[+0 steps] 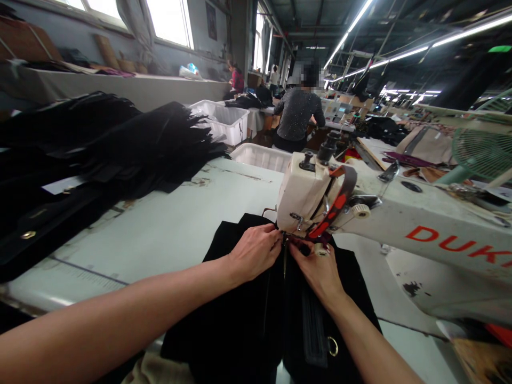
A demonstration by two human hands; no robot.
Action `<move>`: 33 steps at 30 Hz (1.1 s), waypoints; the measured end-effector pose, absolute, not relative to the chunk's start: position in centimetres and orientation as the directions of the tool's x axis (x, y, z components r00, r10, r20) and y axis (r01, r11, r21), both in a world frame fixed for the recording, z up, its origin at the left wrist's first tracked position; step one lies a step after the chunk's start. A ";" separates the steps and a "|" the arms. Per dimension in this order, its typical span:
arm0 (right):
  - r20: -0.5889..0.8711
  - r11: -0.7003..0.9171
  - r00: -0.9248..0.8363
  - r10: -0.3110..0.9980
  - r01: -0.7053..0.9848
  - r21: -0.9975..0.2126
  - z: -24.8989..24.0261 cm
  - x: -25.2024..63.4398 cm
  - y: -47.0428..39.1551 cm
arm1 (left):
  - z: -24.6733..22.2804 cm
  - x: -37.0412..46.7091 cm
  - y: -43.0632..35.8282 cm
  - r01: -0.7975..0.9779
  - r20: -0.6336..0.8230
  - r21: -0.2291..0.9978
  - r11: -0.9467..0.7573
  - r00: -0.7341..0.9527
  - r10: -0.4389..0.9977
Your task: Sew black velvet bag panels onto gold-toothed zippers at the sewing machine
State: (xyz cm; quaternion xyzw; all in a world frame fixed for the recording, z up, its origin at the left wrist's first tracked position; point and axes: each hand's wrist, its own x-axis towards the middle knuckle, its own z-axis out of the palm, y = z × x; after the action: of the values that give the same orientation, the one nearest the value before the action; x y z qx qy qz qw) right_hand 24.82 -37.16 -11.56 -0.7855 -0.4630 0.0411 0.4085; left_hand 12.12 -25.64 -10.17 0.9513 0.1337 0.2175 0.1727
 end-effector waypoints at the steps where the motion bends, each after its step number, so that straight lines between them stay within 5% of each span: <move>1: 0.313 -0.234 0.567 0.762 0.691 -0.684 -11.5 24.8 -37.1 | -10.2 12.1 -25.6 0.177 0.370 0.389 -0.904 0.869 0.329; 33: 0.358 -0.250 0.571 0.739 0.725 -0.642 -12.2 24.7 -36.8 | -9.9 11.9 -25.5 0.154 0.384 0.490 -0.858 0.845 0.372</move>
State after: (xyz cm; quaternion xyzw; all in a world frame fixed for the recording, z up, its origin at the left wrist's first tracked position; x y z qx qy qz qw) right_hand 24.69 -36.82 -12.21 -0.7904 -0.4630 0.0084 0.4010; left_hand 11.87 -25.45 -9.93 0.9334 0.1408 0.2399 0.2265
